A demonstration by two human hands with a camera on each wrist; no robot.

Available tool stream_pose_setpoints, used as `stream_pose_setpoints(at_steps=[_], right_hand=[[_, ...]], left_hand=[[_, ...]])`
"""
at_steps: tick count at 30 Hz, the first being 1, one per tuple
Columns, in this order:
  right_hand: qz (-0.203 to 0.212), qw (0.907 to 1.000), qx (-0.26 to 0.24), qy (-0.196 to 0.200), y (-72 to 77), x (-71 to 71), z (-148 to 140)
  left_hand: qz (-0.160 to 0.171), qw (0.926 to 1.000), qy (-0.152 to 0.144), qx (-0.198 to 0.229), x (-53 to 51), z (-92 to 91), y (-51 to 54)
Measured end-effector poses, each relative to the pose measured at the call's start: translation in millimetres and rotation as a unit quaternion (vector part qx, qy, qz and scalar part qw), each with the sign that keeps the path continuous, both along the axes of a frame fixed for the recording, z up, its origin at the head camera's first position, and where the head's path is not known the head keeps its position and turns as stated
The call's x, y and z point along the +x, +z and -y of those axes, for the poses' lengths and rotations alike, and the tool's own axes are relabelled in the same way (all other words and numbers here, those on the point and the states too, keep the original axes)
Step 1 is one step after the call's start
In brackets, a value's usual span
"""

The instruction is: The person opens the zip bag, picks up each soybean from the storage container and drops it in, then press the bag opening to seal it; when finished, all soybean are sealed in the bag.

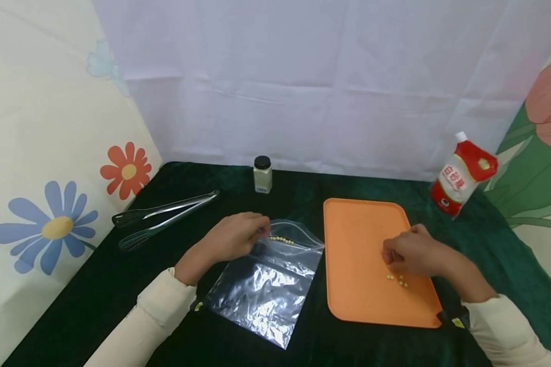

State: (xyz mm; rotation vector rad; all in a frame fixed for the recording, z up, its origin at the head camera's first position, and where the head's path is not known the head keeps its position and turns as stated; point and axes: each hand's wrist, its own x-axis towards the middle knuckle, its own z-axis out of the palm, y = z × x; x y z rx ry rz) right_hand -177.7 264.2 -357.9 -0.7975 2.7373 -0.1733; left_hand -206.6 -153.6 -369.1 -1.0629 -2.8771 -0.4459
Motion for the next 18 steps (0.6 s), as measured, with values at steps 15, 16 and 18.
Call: stream_pose_setpoints(at_steps=[15,16,18], right_hand=[[-0.114,0.9883,-0.094,0.038,4.7,-5.5,13],[-0.118,0.9860,-0.111,0.039,5.7,-6.2,15],[-0.123,0.9812,-0.144,0.036,7.8,-7.6,21]], left_hand=[[0.000,1.0000,0.002,-0.006,0.6,-0.4,-0.2],[-0.001,1.0000,0.002,-0.006,0.6,-0.4,-0.1],[-0.001,1.0000,0.002,-0.006,0.7,-0.5,0.1]])
